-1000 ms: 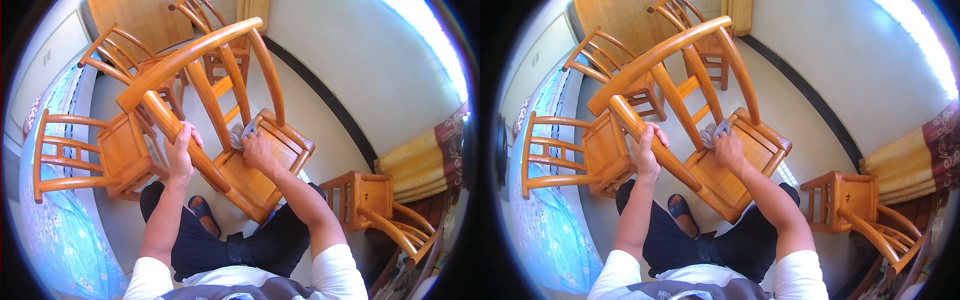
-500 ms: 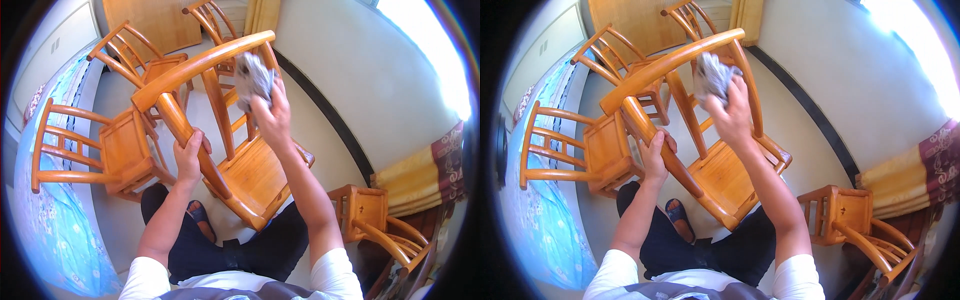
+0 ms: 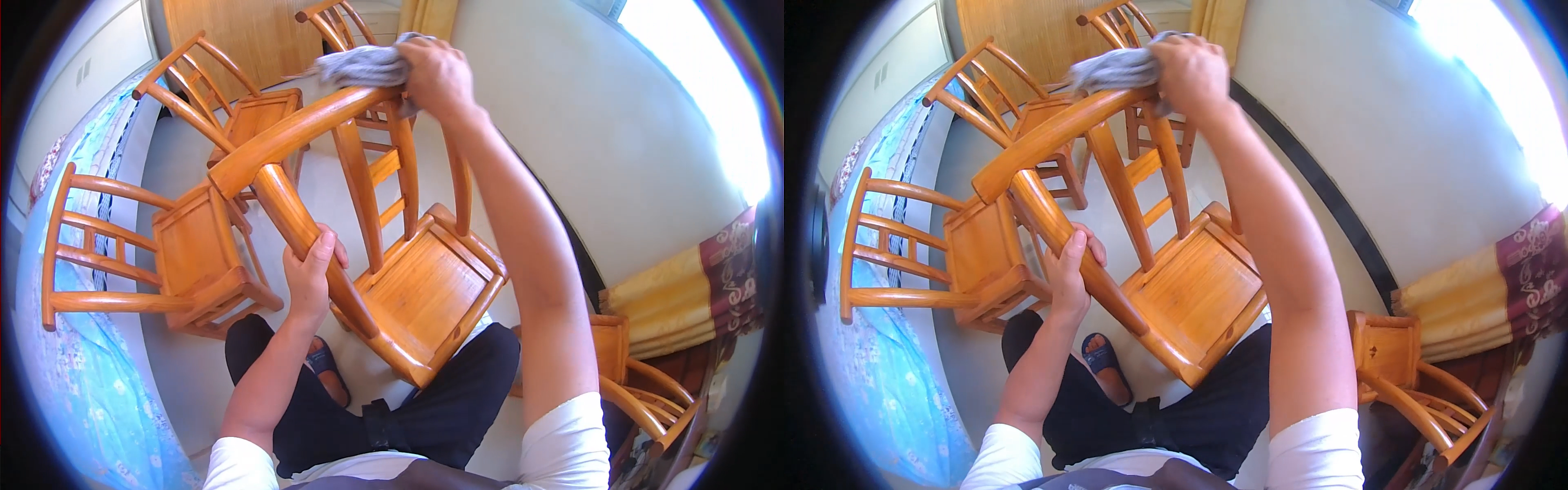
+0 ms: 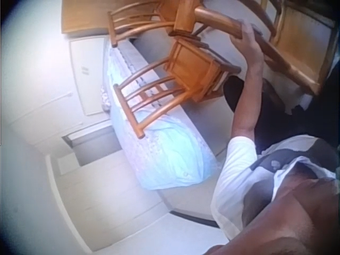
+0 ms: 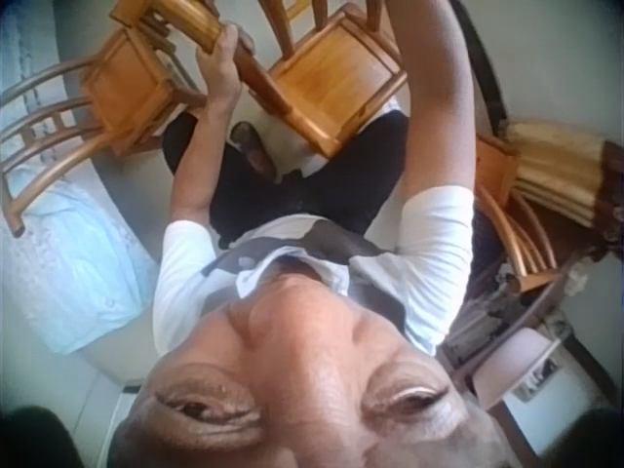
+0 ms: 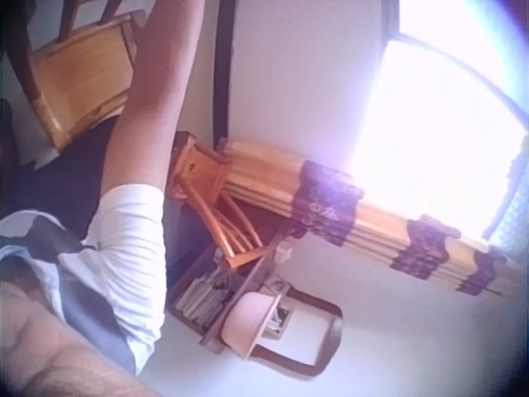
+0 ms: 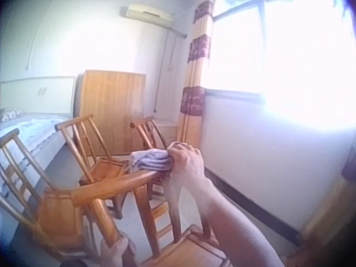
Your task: The person cleans wooden chairs by wiping their legs, seats, and backrests with a cloth, turning and handling the chairs one at a time.
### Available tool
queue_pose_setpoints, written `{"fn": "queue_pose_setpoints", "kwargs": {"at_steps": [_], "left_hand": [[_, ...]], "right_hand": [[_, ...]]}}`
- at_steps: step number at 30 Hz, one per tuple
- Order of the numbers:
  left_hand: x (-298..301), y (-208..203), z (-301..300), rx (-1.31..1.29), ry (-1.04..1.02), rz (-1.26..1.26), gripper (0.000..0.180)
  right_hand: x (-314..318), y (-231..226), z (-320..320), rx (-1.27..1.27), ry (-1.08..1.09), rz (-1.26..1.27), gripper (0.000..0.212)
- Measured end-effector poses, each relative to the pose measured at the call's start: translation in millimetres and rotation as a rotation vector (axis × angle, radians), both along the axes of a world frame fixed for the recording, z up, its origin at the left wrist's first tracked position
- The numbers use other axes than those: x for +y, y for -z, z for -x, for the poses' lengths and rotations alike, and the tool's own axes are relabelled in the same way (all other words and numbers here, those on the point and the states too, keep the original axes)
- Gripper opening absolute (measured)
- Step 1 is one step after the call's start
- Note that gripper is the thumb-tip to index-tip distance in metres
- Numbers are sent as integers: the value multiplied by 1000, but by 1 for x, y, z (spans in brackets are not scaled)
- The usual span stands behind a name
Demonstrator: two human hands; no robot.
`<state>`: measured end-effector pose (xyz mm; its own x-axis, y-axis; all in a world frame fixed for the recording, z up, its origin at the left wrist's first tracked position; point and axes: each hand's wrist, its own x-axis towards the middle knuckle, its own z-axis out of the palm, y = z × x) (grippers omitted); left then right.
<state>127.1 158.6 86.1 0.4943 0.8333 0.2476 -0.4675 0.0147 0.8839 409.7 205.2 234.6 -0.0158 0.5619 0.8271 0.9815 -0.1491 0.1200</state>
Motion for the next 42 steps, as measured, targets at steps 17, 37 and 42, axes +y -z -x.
{"fn": "queue_pose_setpoints", "kwargs": {"at_steps": [17,37,42], "left_hand": [[5,8,5,-26,-10,-17,22],[0,7,0,-83,2,-3,19],[1,8,-1,-94,9,15,18]], "right_hand": [[-14,27,-23,934,255,-91,40],[-81,95,-36,583,-2,222,74],[-81,92,-44,476,161,301,92]]}}
